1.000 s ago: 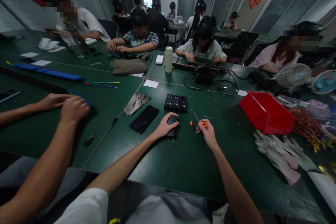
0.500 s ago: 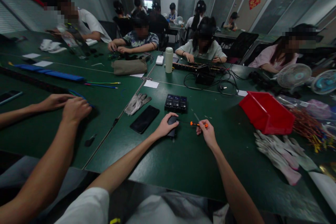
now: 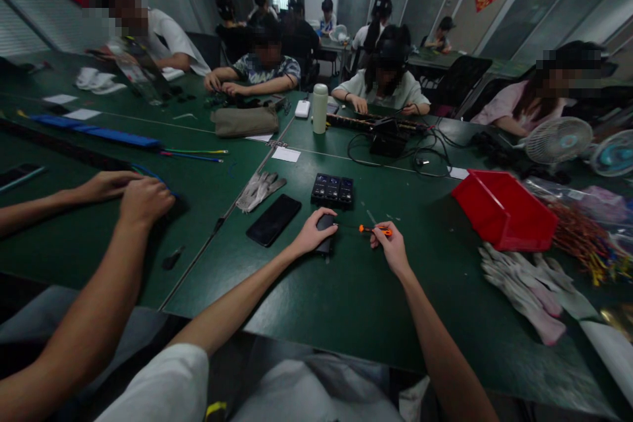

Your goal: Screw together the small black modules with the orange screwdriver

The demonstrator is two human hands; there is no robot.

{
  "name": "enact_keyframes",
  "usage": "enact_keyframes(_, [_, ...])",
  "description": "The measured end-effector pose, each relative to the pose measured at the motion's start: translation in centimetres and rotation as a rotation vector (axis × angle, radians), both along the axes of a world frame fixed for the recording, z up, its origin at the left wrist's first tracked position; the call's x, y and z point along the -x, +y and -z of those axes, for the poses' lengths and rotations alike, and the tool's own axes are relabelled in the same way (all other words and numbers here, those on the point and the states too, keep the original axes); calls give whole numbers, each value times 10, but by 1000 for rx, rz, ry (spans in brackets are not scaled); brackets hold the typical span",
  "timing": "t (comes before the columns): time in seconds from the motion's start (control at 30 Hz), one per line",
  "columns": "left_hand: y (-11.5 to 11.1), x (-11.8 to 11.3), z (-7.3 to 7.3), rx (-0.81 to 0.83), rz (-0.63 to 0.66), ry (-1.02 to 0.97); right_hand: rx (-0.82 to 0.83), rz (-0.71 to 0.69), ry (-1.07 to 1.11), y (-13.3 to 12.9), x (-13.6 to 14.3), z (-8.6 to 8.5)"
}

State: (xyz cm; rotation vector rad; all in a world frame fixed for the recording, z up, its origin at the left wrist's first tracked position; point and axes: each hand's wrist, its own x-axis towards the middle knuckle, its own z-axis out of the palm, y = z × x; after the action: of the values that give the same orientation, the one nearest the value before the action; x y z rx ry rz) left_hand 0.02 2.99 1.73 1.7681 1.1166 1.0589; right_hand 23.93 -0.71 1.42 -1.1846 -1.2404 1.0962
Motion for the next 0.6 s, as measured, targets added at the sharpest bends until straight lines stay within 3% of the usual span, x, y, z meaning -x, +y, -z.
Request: enact_keyframes(0.6, [-2,1,-1,-13,12,-21,8,6,21,0,0,2])
